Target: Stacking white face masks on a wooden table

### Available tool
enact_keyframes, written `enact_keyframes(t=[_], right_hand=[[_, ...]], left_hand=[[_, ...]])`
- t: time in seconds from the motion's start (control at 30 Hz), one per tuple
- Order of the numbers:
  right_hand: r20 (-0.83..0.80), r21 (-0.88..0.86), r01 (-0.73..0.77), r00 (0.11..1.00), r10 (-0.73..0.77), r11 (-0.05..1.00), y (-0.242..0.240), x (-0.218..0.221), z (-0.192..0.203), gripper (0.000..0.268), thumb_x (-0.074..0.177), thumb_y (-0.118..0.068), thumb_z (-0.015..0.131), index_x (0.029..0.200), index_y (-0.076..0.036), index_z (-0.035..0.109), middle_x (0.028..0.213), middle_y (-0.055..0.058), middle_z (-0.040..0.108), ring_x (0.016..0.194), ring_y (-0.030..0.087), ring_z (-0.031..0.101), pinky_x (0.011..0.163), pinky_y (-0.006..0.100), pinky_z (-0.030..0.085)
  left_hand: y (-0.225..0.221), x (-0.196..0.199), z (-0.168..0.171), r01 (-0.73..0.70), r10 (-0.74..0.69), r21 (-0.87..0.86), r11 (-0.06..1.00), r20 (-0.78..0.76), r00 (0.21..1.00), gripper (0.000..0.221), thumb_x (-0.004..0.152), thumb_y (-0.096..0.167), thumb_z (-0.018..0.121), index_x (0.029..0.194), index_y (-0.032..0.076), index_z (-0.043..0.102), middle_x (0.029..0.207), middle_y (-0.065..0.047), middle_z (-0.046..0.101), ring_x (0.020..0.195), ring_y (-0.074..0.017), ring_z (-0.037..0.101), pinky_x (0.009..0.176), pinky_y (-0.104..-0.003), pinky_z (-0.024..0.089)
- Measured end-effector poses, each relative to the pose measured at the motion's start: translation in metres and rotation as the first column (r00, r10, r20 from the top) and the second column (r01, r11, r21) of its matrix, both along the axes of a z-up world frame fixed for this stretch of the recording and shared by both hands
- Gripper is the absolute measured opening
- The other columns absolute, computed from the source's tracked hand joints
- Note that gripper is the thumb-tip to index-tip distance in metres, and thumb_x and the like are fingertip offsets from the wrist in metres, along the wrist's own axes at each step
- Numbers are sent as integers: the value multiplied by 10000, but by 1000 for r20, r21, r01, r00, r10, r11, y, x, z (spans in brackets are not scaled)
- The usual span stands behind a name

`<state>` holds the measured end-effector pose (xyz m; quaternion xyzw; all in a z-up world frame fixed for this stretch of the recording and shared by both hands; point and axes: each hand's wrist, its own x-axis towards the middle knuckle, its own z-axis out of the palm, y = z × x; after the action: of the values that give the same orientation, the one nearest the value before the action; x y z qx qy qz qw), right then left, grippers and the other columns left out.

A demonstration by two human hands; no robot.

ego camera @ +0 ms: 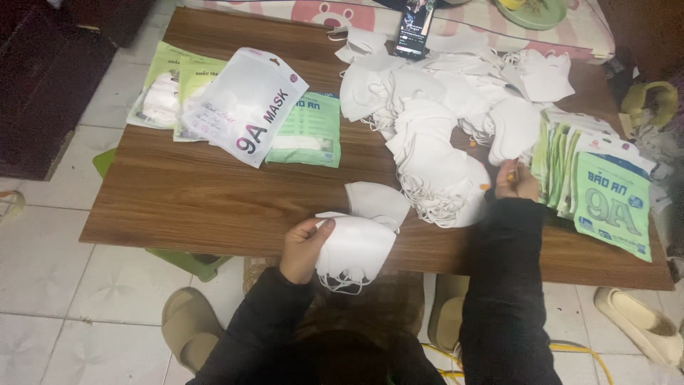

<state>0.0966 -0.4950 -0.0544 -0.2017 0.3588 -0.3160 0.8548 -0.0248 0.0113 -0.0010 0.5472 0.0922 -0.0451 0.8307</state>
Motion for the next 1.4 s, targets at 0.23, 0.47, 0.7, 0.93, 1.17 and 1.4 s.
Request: enact_keyframes(t=[0.23,0.47,0.7,0.93,1.17,1.4], right_hand=[[-630,-718,-696,633,-449,25,32,-45,-5,319,1079,-232,602,965,55,682,830,181,709,645,280,644,640,374,556],[-509,-627,-254,849,-141,736,53,-47,4,315,950,-231,666,1260,-174,663,882,55,702,678,108,744,623,265,711],[-737,-600,-796,588,-332,-78,43,-41,-35,212,944,-345,761,1136,-258,789,1045,55,754,1059,290,693,965,416,522],[-736,-638,-666,675,-51,388,95,-59,57,252,919,-168,664,1163,-207,710,1051,50,676,1071,271,652,987,516,535],[-86,-365,-317,948,307,875,189,-90,114,292,918,-55,697,1197,-41,611,961,58,575,814,138,679,668,223,650],[-87,-434,-779,536,840,452,246,-88,62,76,989,-75,560,982,-18,610,663,102,549,481,157,606,392,220,508]], left_hand=[[10,-3,2,10,-10,39,999,-15,1000,196,894,162,813,953,-23,785,738,-121,749,635,-142,676,558,-287,586],[13,-7,21,2,-1,41,999,-18,1000,221,902,198,808,950,-16,781,717,-112,726,624,-144,660,544,-276,571],[8,-11,2,36,-35,67,997,-8,999,187,913,179,797,943,-5,777,725,-111,731,633,-139,663,550,-275,574],[17,-15,16,-33,33,33,999,3,999,170,897,160,807,945,0,779,729,-89,726,649,-131,670,562,-263,566],[18,-6,-4,-28,30,74,997,-20,999,176,912,170,800,958,1,777,762,-102,728,655,-143,652,570,-294,579],[21,-3,-27,-52,53,64,997,-11,999,188,954,183,750,998,1,771,781,-95,722,681,-144,675,601,-295,597]])
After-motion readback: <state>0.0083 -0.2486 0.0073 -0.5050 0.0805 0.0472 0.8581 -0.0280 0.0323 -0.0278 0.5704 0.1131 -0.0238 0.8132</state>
